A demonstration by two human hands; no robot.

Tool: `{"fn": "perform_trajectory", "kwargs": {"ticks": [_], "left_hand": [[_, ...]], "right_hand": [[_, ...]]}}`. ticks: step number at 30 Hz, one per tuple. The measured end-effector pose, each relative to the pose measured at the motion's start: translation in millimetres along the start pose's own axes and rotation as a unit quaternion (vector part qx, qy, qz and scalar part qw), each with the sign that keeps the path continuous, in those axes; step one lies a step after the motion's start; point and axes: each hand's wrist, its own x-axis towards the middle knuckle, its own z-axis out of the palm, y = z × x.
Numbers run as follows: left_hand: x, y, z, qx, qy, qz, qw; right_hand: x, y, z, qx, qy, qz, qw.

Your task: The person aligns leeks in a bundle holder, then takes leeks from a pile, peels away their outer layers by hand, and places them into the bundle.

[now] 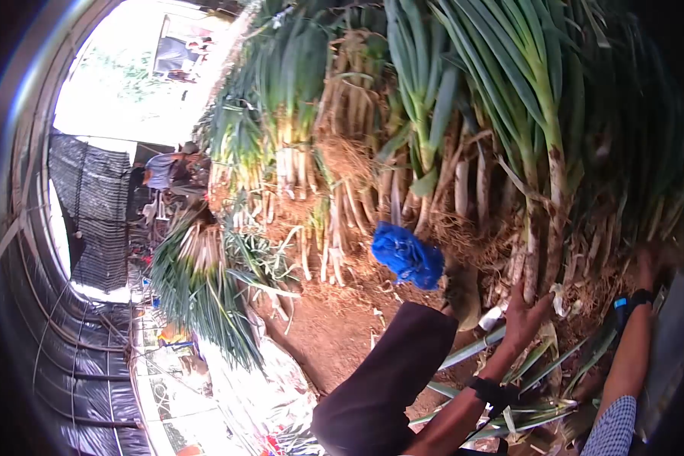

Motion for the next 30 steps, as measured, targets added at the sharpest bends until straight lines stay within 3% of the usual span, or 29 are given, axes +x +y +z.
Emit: {"fn": "perform_trajectory", "kwargs": {"ticks": [9,12,15,16,17,18,19,23,26,28,30], "left_hand": [[-15,22,-7,0.039,-0.009,0.009,0.999],[-21,24,-28,0.053,-0.004,-0.017,0.998],[-30,41,-26,0.047,-0.014,-0.042,0.998],[-29,43,-20,0.007,0.008,0.044,0.999],[-33,43,-14,-0.073,-0.006,0.059,0.996],[-33,47,-14,-0.003,-0.014,0.047,0.999],[-32,46,-21,-0.021,-0.030,0.041,0.998],[-14,26,-29,-0.057,-0.034,0.019,0.998],[-12,13,-47,0.026,-0.033,0.018,0.999],[-8,-7,-56,0.144,0.051,0.063,0.986],[-6,-27,-61,0.213,0.133,0.130,0.959]], "right_hand": [[-66,2,4,-0.005,-0.038,-0.054,0.998],[-151,15,16,-0.013,-0.101,-0.064,0.993],[-250,36,12,0.019,-0.156,-0.007,0.988],[-275,55,5,0.061,-0.155,-0.001,0.986],[-300,74,-3,0.103,-0.155,0.004,0.983],[-316,74,-1,0.093,-0.188,0.002,0.978],[-334,74,0,0.082,-0.221,-0.001,0.972],[-347,73,-32,0.087,-0.166,-0.031,0.982],[-339,79,-30,0.077,-0.133,-0.035,0.987],[-327,100,4,0.056,-0.119,-0.055,0.990],[-347,77,-27,0.269,-0.097,-0.095,0.953]]}}
